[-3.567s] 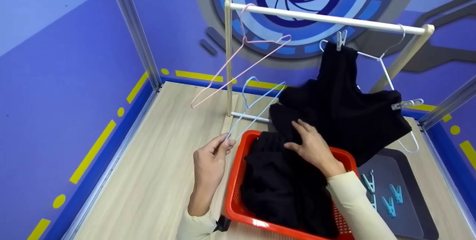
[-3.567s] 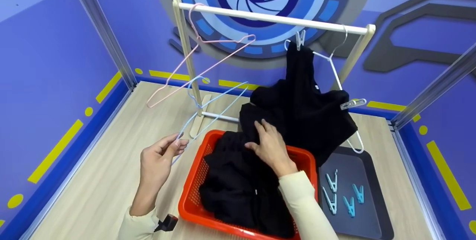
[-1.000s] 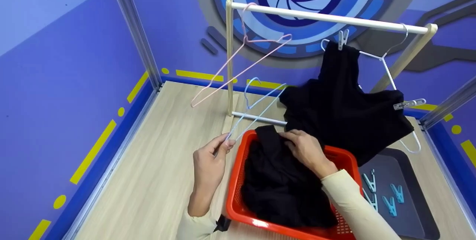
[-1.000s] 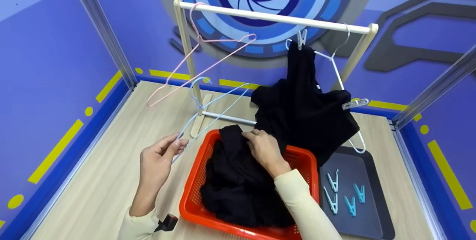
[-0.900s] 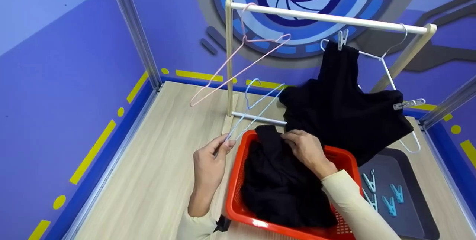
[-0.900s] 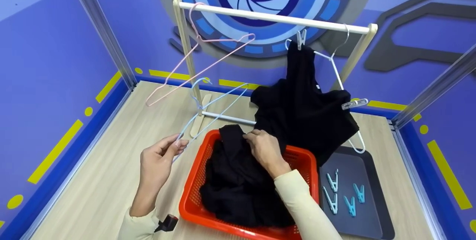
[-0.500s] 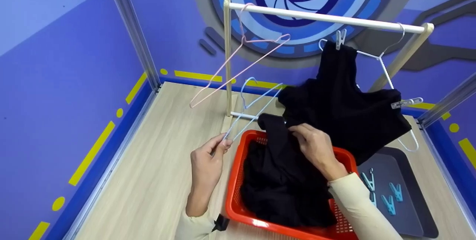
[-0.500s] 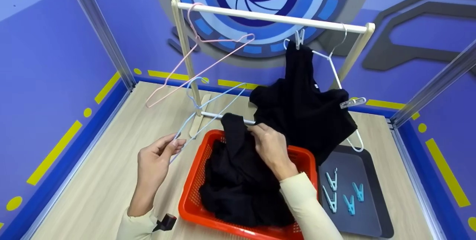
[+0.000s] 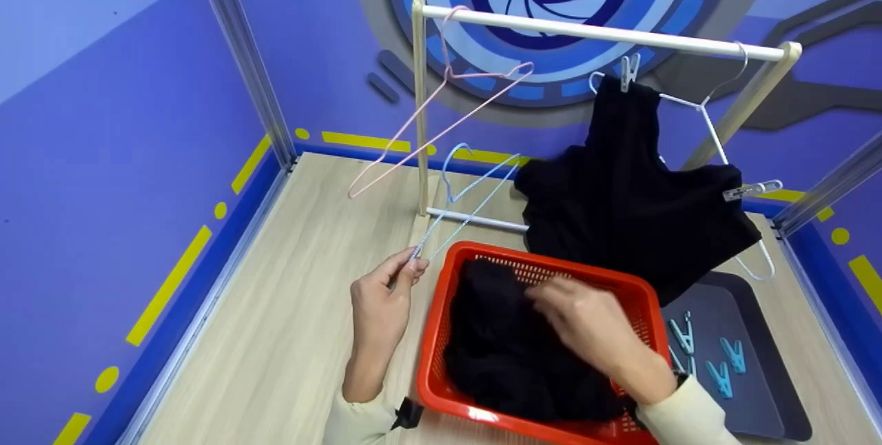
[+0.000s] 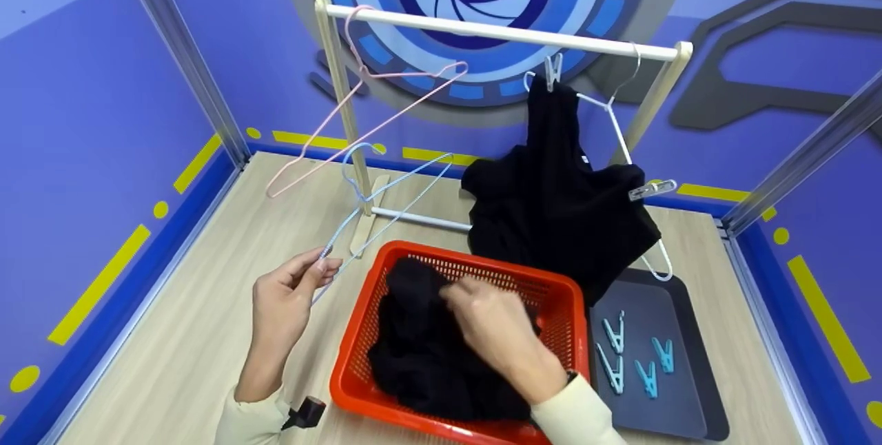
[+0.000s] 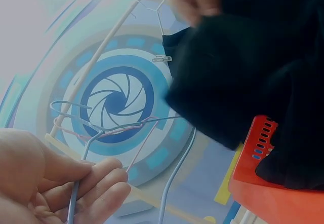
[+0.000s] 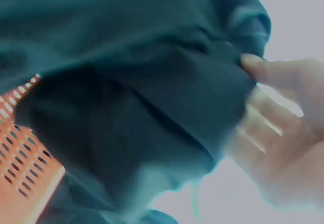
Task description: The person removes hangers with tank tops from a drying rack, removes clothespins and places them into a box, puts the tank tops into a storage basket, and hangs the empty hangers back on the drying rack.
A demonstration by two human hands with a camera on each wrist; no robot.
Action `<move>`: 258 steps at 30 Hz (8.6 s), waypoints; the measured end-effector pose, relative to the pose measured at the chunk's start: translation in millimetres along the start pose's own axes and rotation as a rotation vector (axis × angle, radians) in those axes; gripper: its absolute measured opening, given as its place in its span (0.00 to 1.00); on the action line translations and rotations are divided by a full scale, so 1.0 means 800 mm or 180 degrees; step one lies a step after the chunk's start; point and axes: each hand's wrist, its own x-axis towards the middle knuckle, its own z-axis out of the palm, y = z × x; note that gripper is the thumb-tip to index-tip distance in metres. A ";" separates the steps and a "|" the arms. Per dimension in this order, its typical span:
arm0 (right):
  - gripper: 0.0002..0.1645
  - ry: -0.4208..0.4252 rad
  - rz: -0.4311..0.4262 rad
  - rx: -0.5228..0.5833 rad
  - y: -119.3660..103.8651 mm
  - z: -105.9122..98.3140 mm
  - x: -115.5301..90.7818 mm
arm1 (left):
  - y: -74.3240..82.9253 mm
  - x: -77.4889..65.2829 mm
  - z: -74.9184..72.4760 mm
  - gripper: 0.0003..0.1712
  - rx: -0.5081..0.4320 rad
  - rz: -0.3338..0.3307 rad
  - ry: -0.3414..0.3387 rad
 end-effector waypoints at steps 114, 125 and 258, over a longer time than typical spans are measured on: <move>0.26 -0.0567 0.2583 -0.0371 0.107 -0.013 -0.177 | 0.093 0.180 0.048 0.13 0.0149 0.0405 -0.0052; 0.28 -0.0596 0.2655 -0.0356 0.105 -0.013 -0.178 | 0.089 0.187 0.055 0.12 0.0209 0.0323 -0.0096; 0.27 -0.0512 0.2929 -0.0139 0.104 -0.010 -0.184 | 0.074 -0.003 0.276 0.40 0.0682 0.0128 -0.1014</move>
